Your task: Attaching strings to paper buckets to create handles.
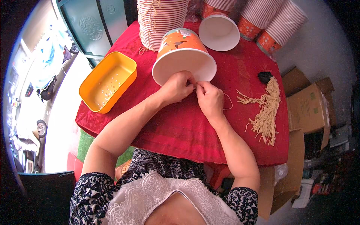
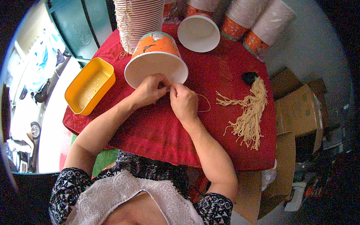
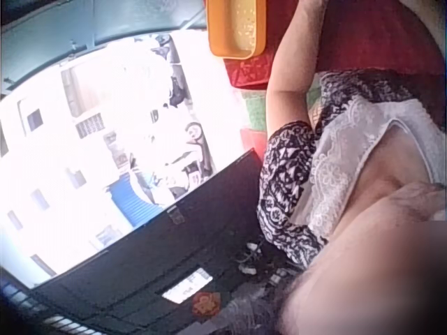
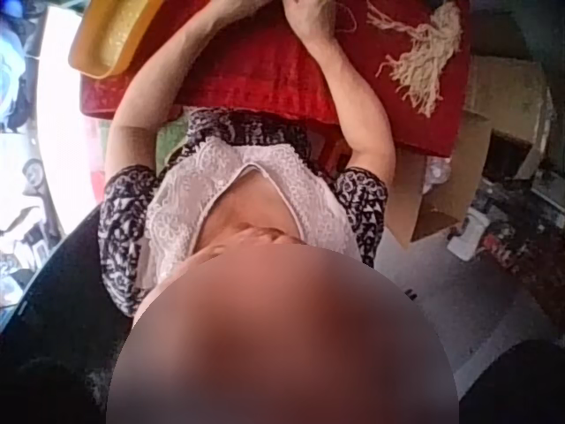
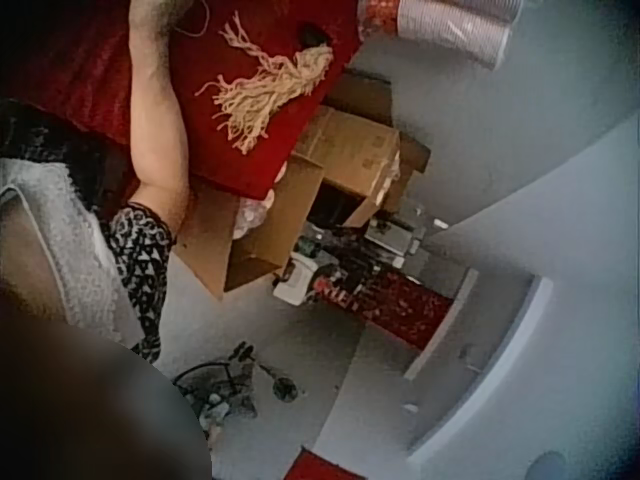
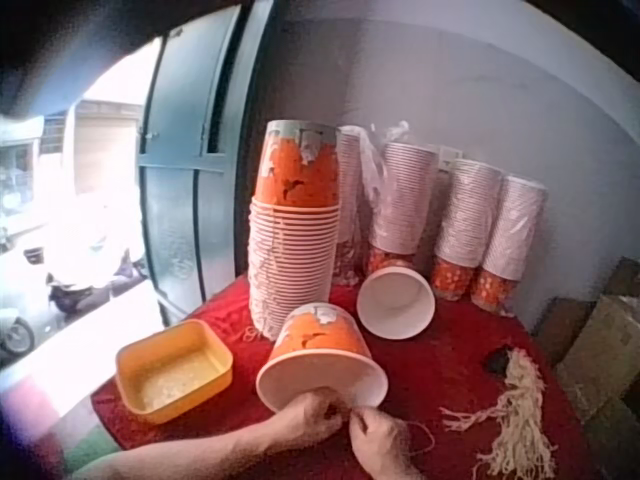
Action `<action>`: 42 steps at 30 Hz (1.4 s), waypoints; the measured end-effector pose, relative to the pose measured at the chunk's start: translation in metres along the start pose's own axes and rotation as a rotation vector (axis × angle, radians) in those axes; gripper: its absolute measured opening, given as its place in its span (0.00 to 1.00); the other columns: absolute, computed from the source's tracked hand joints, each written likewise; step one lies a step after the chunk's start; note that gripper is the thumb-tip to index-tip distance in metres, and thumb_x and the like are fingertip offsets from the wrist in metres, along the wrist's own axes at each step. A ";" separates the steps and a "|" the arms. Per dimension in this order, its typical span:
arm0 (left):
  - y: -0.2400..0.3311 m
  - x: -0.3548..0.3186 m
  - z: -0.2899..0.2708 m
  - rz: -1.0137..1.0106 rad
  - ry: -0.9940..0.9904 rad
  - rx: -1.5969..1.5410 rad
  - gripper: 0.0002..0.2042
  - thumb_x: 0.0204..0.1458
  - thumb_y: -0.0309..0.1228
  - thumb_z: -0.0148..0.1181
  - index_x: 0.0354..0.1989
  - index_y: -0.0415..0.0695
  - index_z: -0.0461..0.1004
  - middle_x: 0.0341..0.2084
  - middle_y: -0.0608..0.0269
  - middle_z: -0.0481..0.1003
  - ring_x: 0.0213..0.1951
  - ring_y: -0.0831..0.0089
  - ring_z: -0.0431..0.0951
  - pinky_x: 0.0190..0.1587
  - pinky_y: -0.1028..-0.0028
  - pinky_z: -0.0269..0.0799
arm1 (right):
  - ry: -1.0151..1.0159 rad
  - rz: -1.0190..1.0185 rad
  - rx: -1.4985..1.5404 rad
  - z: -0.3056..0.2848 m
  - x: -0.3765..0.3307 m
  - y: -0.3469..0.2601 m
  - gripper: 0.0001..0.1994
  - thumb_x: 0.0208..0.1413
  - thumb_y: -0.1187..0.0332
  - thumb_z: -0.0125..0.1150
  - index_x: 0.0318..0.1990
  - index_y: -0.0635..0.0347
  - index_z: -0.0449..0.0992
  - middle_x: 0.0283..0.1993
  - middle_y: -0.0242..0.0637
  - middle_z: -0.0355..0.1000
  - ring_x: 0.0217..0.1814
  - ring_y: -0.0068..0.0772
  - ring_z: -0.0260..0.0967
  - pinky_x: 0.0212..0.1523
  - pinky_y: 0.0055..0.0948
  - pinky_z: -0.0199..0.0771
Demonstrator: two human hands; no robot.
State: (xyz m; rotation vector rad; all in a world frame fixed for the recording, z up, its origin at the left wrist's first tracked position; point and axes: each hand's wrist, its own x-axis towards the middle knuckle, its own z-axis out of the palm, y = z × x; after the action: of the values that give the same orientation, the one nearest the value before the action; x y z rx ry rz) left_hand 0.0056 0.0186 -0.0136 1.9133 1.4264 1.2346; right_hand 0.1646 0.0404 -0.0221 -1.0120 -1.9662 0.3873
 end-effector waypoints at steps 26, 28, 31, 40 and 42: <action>-0.002 0.001 -0.003 -0.017 -0.015 0.039 0.06 0.47 0.25 0.60 0.31 0.34 0.76 0.26 0.48 0.76 0.30 0.61 0.78 0.35 0.65 0.73 | -0.101 0.079 0.200 -0.004 0.001 0.001 0.05 0.56 0.74 0.58 0.34 0.67 0.77 0.24 0.45 0.74 0.25 0.27 0.71 0.30 0.30 0.71; 0.001 0.002 -0.002 -0.051 -0.008 0.009 0.06 0.44 0.23 0.61 0.29 0.33 0.77 0.25 0.45 0.77 0.30 0.57 0.79 0.36 0.64 0.73 | -0.107 0.106 0.188 -0.005 0.001 0.003 0.05 0.56 0.74 0.58 0.34 0.68 0.77 0.24 0.44 0.74 0.25 0.26 0.71 0.29 0.30 0.71; 0.003 0.001 -0.004 -0.034 -0.038 -0.008 0.06 0.44 0.23 0.60 0.29 0.33 0.77 0.25 0.45 0.77 0.31 0.57 0.79 0.37 0.64 0.72 | -0.120 0.143 0.187 -0.005 0.002 0.002 0.06 0.56 0.73 0.58 0.34 0.68 0.77 0.23 0.43 0.74 0.25 0.24 0.71 0.29 0.29 0.70; 0.005 -0.002 0.001 -0.017 -0.021 -0.058 0.04 0.43 0.21 0.58 0.26 0.33 0.76 0.28 0.45 0.77 0.32 0.57 0.78 0.38 0.64 0.72 | -0.140 0.231 0.205 -0.006 0.003 0.002 0.08 0.55 0.70 0.58 0.33 0.67 0.78 0.27 0.46 0.75 0.29 0.37 0.73 0.31 0.34 0.72; 0.004 0.000 0.002 -0.019 -0.029 0.041 0.04 0.43 0.21 0.57 0.27 0.33 0.77 0.28 0.45 0.77 0.32 0.57 0.78 0.38 0.64 0.73 | -0.115 0.206 0.201 -0.006 0.003 0.002 0.07 0.55 0.72 0.59 0.33 0.69 0.78 0.22 0.41 0.75 0.24 0.22 0.69 0.28 0.28 0.70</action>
State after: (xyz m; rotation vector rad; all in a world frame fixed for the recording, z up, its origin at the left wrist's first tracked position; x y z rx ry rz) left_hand 0.0091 0.0176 -0.0112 1.9317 1.4623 1.1726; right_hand 0.1698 0.0438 -0.0182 -1.0836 -1.8842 0.7567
